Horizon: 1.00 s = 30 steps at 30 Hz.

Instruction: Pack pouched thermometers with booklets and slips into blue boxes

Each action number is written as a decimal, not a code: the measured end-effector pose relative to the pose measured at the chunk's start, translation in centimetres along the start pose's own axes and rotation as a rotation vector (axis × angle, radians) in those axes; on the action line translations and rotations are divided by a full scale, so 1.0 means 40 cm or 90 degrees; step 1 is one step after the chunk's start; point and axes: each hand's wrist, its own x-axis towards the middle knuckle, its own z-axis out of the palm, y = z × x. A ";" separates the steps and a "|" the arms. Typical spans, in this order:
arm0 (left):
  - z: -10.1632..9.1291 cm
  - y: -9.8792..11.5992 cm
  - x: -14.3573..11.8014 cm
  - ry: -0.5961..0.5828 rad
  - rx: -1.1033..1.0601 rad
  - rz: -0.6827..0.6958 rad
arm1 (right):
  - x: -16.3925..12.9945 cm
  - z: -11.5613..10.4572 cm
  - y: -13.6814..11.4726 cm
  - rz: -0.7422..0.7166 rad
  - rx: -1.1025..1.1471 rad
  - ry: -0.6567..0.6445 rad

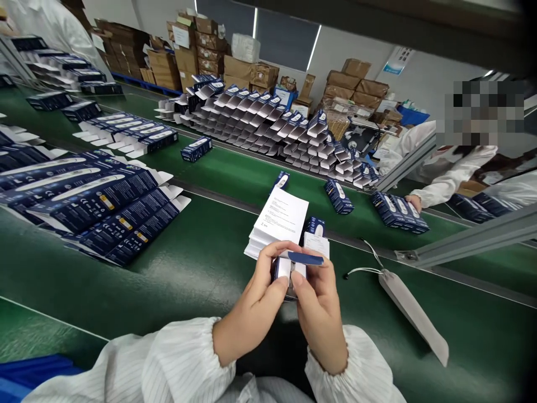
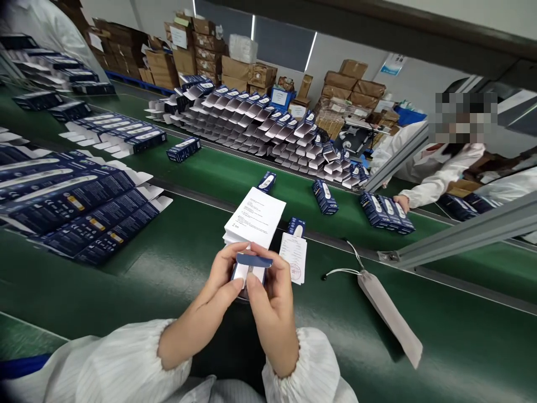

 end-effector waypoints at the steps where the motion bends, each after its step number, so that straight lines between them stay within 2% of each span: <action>1: -0.011 0.003 0.004 -0.007 0.042 0.044 | 0.005 -0.007 -0.002 -0.055 -0.021 -0.008; 3: -0.037 0.006 0.011 -0.026 0.167 0.148 | 0.020 -0.032 -0.015 -0.148 -0.096 -0.060; 6: -0.082 0.008 0.019 -0.051 0.360 0.285 | 0.042 -0.085 -0.043 -0.219 -0.236 -0.187; 8: -0.105 0.007 0.018 -0.070 0.438 0.339 | 0.049 -0.113 -0.058 -0.236 -0.287 -0.250; 10: -0.117 0.003 0.014 -0.086 0.475 0.359 | 0.045 -0.124 -0.064 -0.246 -0.310 -0.254; 14: -0.117 -0.001 0.004 -0.096 0.475 0.352 | 0.022 -0.103 -0.054 -0.271 -0.353 -0.168; 19: -0.102 0.006 -0.004 -0.083 0.458 0.326 | 0.002 -0.076 -0.038 -0.293 -0.346 -0.118; 22: -0.095 0.010 -0.010 -0.084 0.416 0.293 | 0.001 -0.078 -0.034 -0.279 -0.307 -0.114; 26: -0.090 0.008 -0.015 -0.080 0.363 0.237 | 0.001 -0.087 -0.035 -0.221 -0.258 -0.152; 30: -0.087 -0.001 -0.012 -0.073 0.343 0.229 | 0.003 -0.088 -0.032 -0.295 -0.313 -0.130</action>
